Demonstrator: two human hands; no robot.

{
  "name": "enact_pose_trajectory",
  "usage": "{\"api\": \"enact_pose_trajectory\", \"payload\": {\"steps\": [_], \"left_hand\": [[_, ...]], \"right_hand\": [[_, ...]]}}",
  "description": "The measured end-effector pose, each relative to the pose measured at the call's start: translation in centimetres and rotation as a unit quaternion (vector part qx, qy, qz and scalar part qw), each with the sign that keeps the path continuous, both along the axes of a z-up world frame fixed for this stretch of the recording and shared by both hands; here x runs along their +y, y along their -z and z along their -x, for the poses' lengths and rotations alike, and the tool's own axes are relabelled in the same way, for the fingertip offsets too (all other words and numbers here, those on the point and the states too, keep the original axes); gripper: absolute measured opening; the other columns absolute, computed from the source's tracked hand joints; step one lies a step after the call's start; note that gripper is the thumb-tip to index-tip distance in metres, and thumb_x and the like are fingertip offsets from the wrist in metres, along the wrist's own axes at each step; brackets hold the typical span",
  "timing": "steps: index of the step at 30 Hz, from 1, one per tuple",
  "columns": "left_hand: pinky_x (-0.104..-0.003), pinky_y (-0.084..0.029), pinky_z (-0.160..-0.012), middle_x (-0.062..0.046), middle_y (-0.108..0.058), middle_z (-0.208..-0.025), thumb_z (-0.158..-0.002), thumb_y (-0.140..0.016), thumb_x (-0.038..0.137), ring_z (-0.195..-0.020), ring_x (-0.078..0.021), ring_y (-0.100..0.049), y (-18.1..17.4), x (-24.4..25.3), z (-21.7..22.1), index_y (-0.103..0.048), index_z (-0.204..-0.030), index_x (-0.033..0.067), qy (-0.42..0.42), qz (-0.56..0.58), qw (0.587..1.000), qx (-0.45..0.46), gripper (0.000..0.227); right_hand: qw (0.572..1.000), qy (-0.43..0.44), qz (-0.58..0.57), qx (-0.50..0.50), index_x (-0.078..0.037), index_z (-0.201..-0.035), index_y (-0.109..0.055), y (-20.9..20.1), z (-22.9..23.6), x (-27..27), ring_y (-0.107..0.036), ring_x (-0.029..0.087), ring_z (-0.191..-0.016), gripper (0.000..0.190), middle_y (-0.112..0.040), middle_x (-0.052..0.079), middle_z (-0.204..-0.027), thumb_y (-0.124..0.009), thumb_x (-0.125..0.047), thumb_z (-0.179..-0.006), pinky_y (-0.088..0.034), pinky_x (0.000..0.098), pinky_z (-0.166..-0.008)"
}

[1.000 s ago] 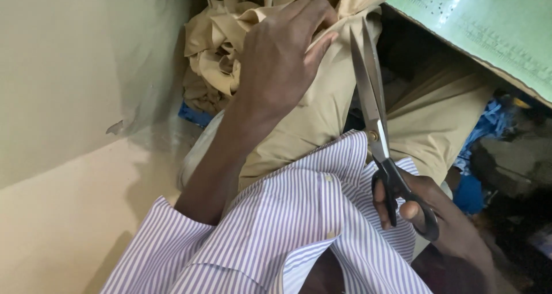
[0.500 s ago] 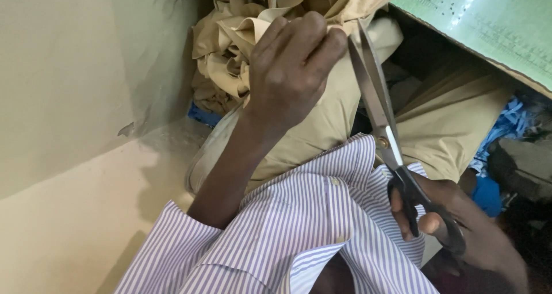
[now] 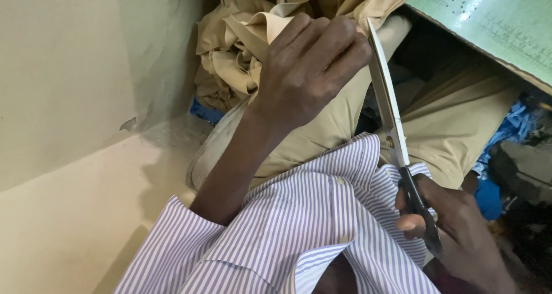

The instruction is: Trimming excess fabric and loose threads from sewn garment pieces using scissors.

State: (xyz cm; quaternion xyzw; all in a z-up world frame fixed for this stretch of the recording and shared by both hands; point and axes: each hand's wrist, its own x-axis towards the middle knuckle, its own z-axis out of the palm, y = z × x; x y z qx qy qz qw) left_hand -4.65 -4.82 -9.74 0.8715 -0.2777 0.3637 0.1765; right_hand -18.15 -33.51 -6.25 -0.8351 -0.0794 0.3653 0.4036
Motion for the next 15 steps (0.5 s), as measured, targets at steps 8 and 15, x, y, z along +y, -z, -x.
{"api": "enact_pose_trajectory", "payload": {"steps": [8,15], "left_hand": [[-0.034,-0.057,-0.08,-0.005,-0.051,-0.11,-0.089,-0.097,0.005,-0.095,-0.0238,-0.054,2.8,-0.1,-0.2,-0.063,-0.095,0.0067,0.011,0.058,0.995,0.086,0.035],[-0.033,-0.057,-0.085,-0.006,-0.067,-0.102,-0.108,-0.056,0.017,-0.091,-0.0199,-0.07,0.0,0.1,0.0,-0.049,-0.118,0.01,0.034,0.321,0.879,0.352,0.014]], "right_hand": [[0.996,0.023,0.081,0.027,-0.014,-0.072,-0.069,-0.1,0.1,-1.1,-0.069,0.011,-0.034,0.046,-0.068,0.0,-0.045,-0.057,-0.058,-0.079,-0.052,0.0288,-0.037],[0.989,0.099,-0.012,0.111,-0.008,-0.066,-0.067,-0.6,0.3,-1.2,-0.063,0.014,-0.039,0.054,-0.067,0.005,-0.042,-0.06,-0.06,-0.08,-0.047,0.0322,-0.042]]}}
